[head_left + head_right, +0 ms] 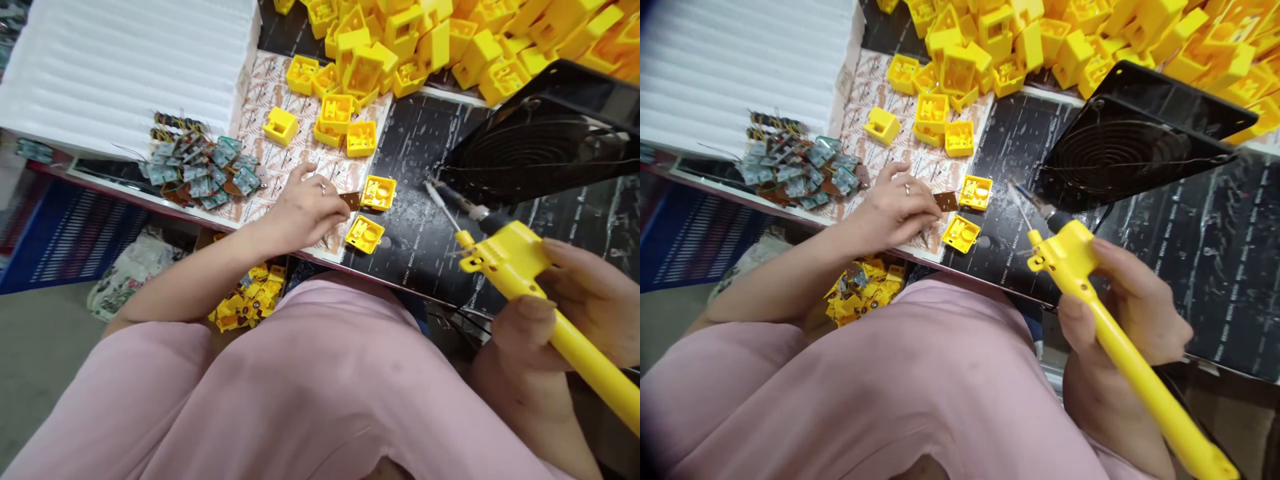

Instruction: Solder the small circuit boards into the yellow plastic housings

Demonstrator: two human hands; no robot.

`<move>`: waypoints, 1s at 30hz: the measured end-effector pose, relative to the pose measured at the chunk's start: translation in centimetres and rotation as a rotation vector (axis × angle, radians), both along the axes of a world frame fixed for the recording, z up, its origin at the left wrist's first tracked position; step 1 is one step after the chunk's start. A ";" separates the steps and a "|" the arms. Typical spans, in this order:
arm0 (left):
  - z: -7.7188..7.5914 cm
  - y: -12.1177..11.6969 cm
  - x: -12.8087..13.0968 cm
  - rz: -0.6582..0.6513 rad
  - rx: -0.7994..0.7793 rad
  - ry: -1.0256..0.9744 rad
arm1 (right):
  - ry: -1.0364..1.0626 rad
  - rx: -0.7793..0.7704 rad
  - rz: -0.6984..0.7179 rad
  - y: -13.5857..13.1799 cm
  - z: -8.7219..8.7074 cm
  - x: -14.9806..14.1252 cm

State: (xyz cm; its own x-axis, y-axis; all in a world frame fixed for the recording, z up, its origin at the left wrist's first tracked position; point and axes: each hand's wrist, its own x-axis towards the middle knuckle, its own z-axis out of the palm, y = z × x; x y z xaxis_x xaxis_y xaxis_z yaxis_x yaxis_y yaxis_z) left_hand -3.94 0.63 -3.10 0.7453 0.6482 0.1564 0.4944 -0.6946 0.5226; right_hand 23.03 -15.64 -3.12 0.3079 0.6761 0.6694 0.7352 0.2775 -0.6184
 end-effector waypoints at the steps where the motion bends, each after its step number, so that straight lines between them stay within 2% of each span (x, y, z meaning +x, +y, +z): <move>1: 0.3 0.8 -0.1 0.014 -0.100 -0.050 | 0.045 0.092 -0.061 0.5 -0.3 0.1; 3: 0.9 2.4 -0.2 0.045 -0.273 -0.138 | 0.161 0.229 -0.115 1.5 -1.1 0.4; 5: 1.5 3.5 0.0 0.029 -0.317 -0.138 | 0.267 0.267 -0.095 2.1 -1.8 0.7; 7: 1.9 3.6 0.5 -0.078 -0.256 -0.026 | 0.292 0.265 -0.118 1.9 -2.2 1.0; 9: 2.1 2.6 1.2 -0.181 -0.155 0.128 | 0.255 0.204 -0.142 1.0 -2.3 1.3; 12: 1.9 0.4 1.9 -0.223 0.029 0.290 | 0.112 -0.096 -0.043 -1.2 -2.0 1.6; 14: 1.6 -0.6 2.2 -0.217 0.114 0.331 | 0.093 -0.230 0.067 -2.2 -1.6 1.5; 18: 1.1 -0.8 2.3 -0.207 0.180 0.352 | 0.146 -0.171 0.203 -2.3 -0.3 0.6; 22: 1.0 -0.7 1.9 -0.185 0.168 0.318 | 0.029 -0.161 0.239 -1.8 0.5 0.0; 26: 0.8 -0.7 1.7 -0.132 0.154 0.275 | 0.008 -0.182 0.232 -1.9 0.4 -0.3; 30: 0.3 -0.7 2.3 -0.108 0.210 0.264 | -0.031 -0.153 0.349 -1.5 0.1 -0.8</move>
